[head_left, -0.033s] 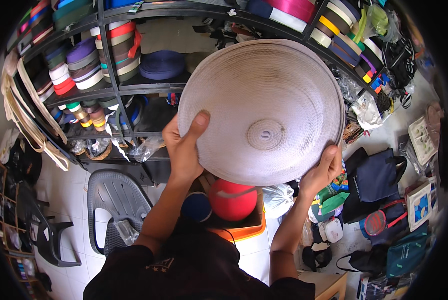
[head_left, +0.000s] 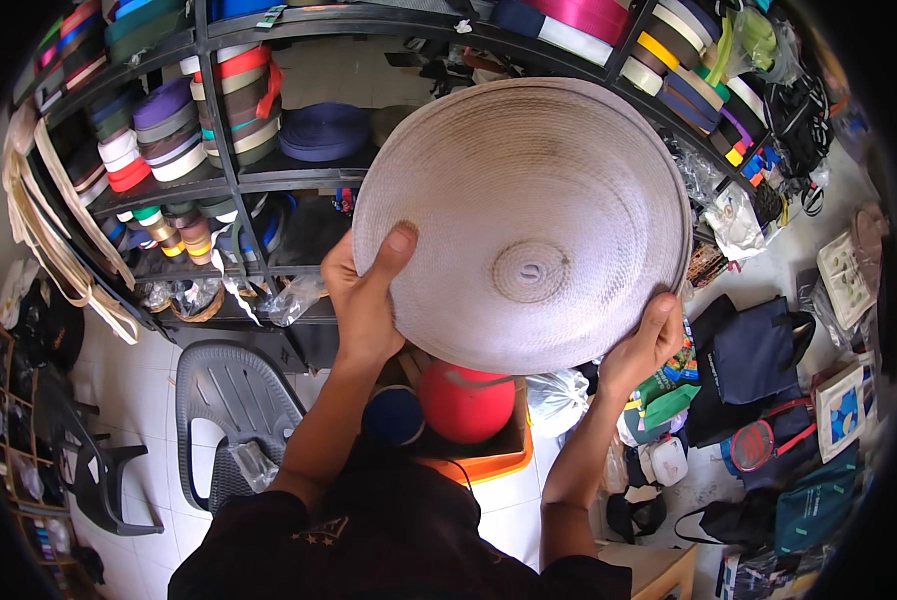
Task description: The person moves various rolls of ribbon and tape between a storage shelf and an orange bin by hand.
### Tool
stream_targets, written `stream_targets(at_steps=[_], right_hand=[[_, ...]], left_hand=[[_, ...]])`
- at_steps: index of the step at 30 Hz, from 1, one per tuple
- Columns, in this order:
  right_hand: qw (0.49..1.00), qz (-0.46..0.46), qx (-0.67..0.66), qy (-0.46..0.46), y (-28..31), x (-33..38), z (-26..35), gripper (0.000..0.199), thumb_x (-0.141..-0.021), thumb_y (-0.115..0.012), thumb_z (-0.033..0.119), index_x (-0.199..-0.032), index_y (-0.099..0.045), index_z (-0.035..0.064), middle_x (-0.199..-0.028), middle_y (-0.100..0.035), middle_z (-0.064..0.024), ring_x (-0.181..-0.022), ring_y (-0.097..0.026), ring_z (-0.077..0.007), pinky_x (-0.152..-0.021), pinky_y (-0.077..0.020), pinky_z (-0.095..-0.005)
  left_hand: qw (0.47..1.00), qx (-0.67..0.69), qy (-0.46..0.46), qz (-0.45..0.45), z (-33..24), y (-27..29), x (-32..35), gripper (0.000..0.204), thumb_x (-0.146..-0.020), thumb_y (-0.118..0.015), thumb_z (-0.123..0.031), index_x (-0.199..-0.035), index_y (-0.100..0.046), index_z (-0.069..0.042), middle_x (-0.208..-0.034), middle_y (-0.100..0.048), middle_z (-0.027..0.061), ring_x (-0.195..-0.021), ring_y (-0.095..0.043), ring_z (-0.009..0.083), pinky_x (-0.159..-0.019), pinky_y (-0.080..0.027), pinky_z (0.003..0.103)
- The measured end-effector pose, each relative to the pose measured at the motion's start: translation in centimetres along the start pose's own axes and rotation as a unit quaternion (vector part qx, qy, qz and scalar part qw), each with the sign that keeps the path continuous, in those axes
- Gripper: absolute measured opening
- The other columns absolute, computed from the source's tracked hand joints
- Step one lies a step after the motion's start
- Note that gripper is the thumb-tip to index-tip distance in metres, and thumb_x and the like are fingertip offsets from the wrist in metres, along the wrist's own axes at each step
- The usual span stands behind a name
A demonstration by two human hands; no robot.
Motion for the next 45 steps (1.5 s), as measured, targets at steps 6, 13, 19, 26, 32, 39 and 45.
stream_targets(at_steps=[6, 13, 19, 26, 32, 39, 45], right_hand=[[0.994, 0.057, 0.092, 0.010, 0.4, -0.6, 2.0, 0.059, -0.102, -0.041, 0.042, -0.133, -0.048, -0.0082, -0.135, -0.054, -0.0177, -0.117, -0.053, -0.0229, -0.101, -0.0384, -0.0350], [0.988, -0.061, -0.096, -0.105, 0.2, 2.9, -1.4, 0.044, -0.101, -0.047, 0.033, -0.118, -0.057, -0.0068, -0.109, -0.062, -0.0117, -0.097, -0.054, -0.0160, -0.090, -0.0410, -0.0305], [0.991, -0.004, -0.097, -0.090, -0.5, 2.3, -0.7, 0.046, -0.100, -0.049, 0.031, -0.124, -0.055, -0.0079, -0.120, -0.059, -0.0137, -0.106, -0.054, -0.0195, -0.098, -0.0374, -0.0330], [0.966, -0.077, -0.208, -0.133, -5.2, 3.9, 1.1, 0.061, -0.098, -0.052, 0.029, -0.145, -0.031, -0.0038, -0.146, -0.036, -0.0175, -0.128, -0.040, -0.0237, -0.108, -0.0284, -0.0366], [0.963, -0.114, -0.214, -0.115, -7.4, 4.5, 2.6, 0.062, -0.098, -0.052, 0.033, -0.146, -0.027, 0.0010, -0.145, -0.036, -0.0173, -0.127, -0.040, -0.0250, -0.108, -0.0287, -0.0387], [0.952, -0.183, -0.236, -0.066, -4.6, 0.2, 3.6, 0.054, -0.096, -0.057, 0.024, -0.141, -0.038, 0.0001, -0.136, -0.048, -0.0166, -0.116, -0.051, -0.0255, -0.102, -0.0384, -0.0377], [0.967, -0.109, -0.224, -0.060, -3.3, -1.5, 2.3, 0.049, -0.093, -0.060, 0.014, -0.136, -0.045, -0.0044, -0.127, -0.056, -0.0159, -0.110, -0.057, -0.0218, -0.098, -0.0430, -0.0346]], left_hand=[[1.000, -0.010, 0.002, 0.009, -1.7, 0.5, 0.1, 0.037, -0.086, -0.072, -0.025, -0.106, -0.062, 0.005, -0.096, -0.068, 0.0120, -0.079, -0.066, 0.0172, -0.072, -0.054, 0.031], [1.000, -0.017, -0.013, -0.016, -0.3, 1.2, 0.6, 0.038, -0.085, -0.073, -0.026, -0.105, -0.062, 0.005, -0.097, -0.068, 0.0115, -0.080, -0.066, 0.0179, -0.073, -0.053, 0.031], [0.998, -0.033, -0.044, -0.005, -1.2, 0.9, -0.4, 0.039, -0.086, -0.072, -0.027, -0.106, -0.061, 0.005, -0.097, -0.067, 0.0114, -0.081, -0.065, 0.0170, -0.072, -0.053, 0.031], [0.993, 0.025, -0.094, -0.067, 0.2, -0.3, 0.0, 0.043, -0.087, -0.070, -0.032, -0.109, -0.060, 0.004, -0.102, -0.066, 0.0118, -0.086, -0.065, 0.0193, -0.077, -0.052, 0.033], [0.973, 0.135, -0.041, -0.180, 1.3, -3.8, 1.4, 0.062, -0.088, -0.069, -0.038, -0.129, -0.044, 0.001, -0.121, -0.056, 0.0106, -0.107, -0.056, 0.0197, -0.088, -0.049, 0.037], [1.000, -0.001, 0.010, 0.005, 2.2, -2.3, 2.1, 0.046, -0.087, -0.069, -0.023, -0.122, -0.050, 0.001, -0.113, -0.058, 0.0077, -0.101, -0.056, 0.0150, -0.087, -0.046, 0.032], [0.999, -0.033, 0.023, 0.026, -0.9, -3.0, -1.9, 0.038, -0.086, -0.071, -0.018, -0.113, -0.058, 0.004, -0.101, -0.064, 0.0081, -0.089, -0.058, 0.0121, -0.082, -0.045, 0.026]])
Point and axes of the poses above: each hand's wrist, its own x-axis away from the middle knuckle, its own y-axis out of the back of the hand, z = x × y, the point moved 5 cm from there along -x, towards the middle knuckle
